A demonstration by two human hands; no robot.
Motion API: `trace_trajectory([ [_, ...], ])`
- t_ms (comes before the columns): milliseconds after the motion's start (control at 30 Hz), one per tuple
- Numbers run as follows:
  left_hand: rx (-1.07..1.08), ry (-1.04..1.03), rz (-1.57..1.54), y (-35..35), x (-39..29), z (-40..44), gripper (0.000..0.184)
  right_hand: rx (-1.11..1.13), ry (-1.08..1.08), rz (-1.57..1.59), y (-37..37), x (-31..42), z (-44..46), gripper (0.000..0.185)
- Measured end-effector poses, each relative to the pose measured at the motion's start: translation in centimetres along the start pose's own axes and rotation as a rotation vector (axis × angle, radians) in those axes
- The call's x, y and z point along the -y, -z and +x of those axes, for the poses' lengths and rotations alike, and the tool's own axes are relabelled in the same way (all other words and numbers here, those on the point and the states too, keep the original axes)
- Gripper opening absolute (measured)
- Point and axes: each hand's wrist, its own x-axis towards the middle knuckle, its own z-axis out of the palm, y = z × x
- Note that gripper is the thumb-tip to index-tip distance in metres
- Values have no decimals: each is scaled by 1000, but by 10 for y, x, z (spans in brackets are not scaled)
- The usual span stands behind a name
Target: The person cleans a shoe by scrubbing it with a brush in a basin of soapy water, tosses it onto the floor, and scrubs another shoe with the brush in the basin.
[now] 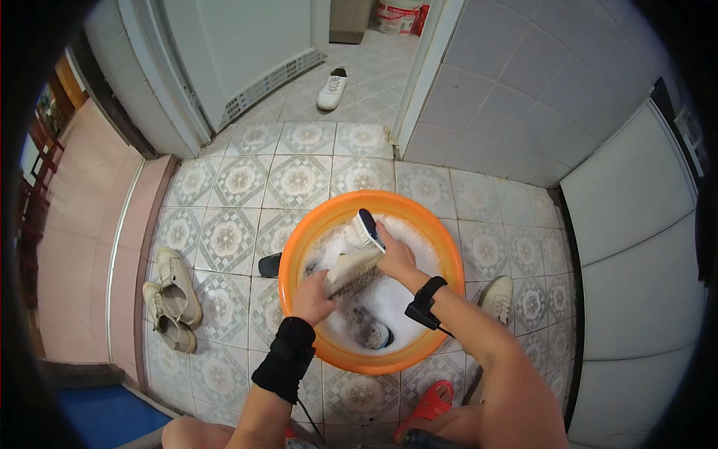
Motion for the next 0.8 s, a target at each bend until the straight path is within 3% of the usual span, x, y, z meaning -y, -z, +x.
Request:
trace_trajectory([
  [33, 2, 5, -3, 8, -9, 2, 67, 5, -65, -32, 10, 4, -1, 68],
  [100, -17, 225, -461, 26, -25, 11, 60, 6, -128, -66, 18, -1, -4, 62],
  [167, 1, 234, -366, 15, 1, 16, 58, 1, -265, -134, 18, -23, -12, 56],
  [233, -11, 334, -32, 33, -33, 13, 55, 10, -352, -136, -10, -72, -23, 49],
  [267, -14, 333, -35, 28, -29, 12, 55, 9, -350, -139, -24, -90, -26, 49],
  [367, -149, 305, 20, 12, -16, 8, 54, 132, -227, 6, -34, -96, -31, 47],
  [433, -179, 265, 50, 13, -23, 8, 46, 127, -200, 262, -6, -30, -55, 46],
  [533, -129, 329, 64, 10, -30, 16, 44, 216, -53, 113, -1, 33, -87, 45],
  [600, -156, 237, -73, 4, -15, 19, 44, 95, 236, 20, -15, 40, -97, 46],
  [700, -215, 130, -225, 10, -20, 17, 43, 37, 140, -138, -11, -6, -29, 42],
  [800, -84, 404, -123, 14, -33, 17, 44, 34, 156, -117, -6, 16, -31, 44],
])
